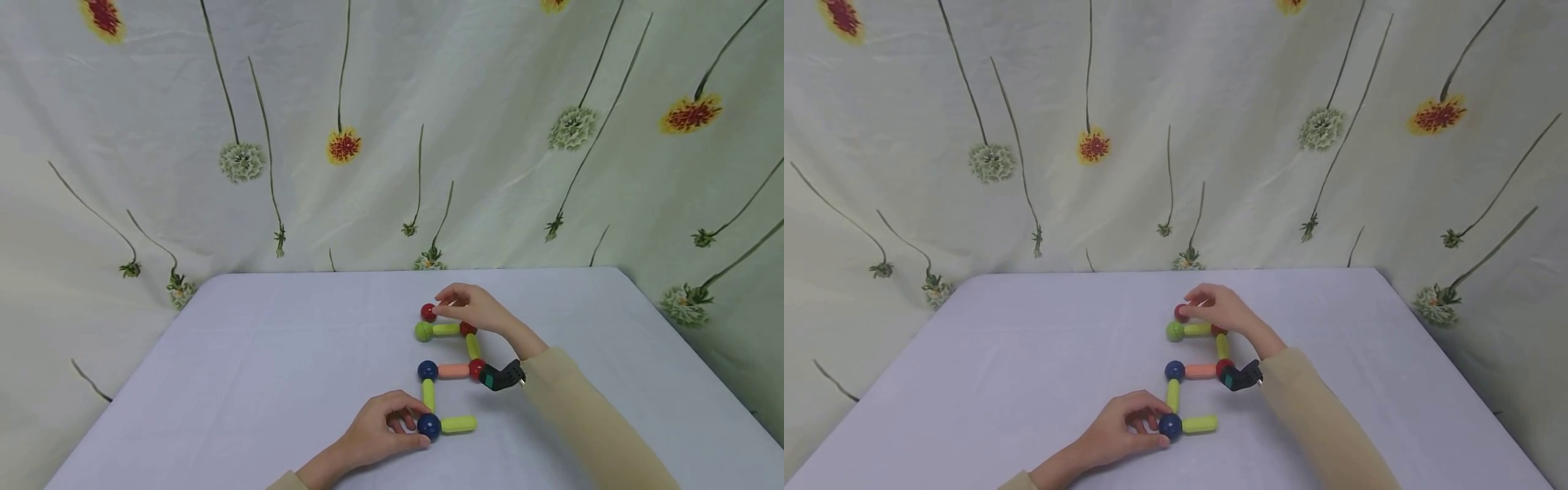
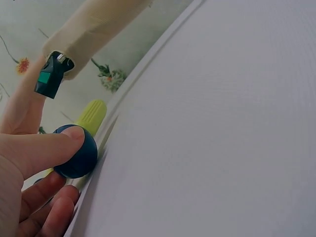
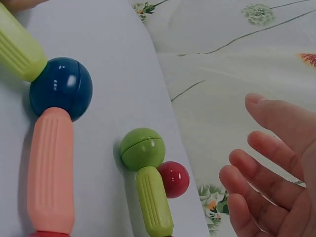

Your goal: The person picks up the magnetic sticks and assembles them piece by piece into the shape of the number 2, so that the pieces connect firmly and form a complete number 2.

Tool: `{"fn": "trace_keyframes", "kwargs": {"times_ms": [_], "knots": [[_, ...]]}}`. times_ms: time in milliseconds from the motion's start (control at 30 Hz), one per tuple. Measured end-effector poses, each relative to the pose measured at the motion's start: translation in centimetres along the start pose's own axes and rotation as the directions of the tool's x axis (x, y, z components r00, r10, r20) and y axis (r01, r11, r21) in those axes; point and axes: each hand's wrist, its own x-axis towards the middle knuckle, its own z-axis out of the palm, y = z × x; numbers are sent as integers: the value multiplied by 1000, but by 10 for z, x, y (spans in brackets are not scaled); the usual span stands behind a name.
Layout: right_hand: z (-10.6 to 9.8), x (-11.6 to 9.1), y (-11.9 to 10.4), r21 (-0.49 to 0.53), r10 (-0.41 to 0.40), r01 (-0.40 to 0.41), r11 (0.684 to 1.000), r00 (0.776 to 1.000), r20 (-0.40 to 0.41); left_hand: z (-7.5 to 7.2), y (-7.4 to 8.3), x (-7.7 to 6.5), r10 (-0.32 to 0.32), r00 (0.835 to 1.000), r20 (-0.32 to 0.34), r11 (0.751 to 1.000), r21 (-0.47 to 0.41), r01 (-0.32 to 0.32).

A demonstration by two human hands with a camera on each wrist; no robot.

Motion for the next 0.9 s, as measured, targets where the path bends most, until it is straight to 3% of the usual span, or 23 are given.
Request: {"fn": "trace_keyframes", "kwargs": {"times_ms": [400, 900], "knots": [[14, 16, 11, 76, 90, -84, 994, 992, -88, 1, -1, 0, 6, 1000, -5, 1000, 8, -6], [32, 26, 26, 113, 165, -155, 981, 983, -85, -1, -1, 1, 33, 999, -5, 999, 9, -33]]}}
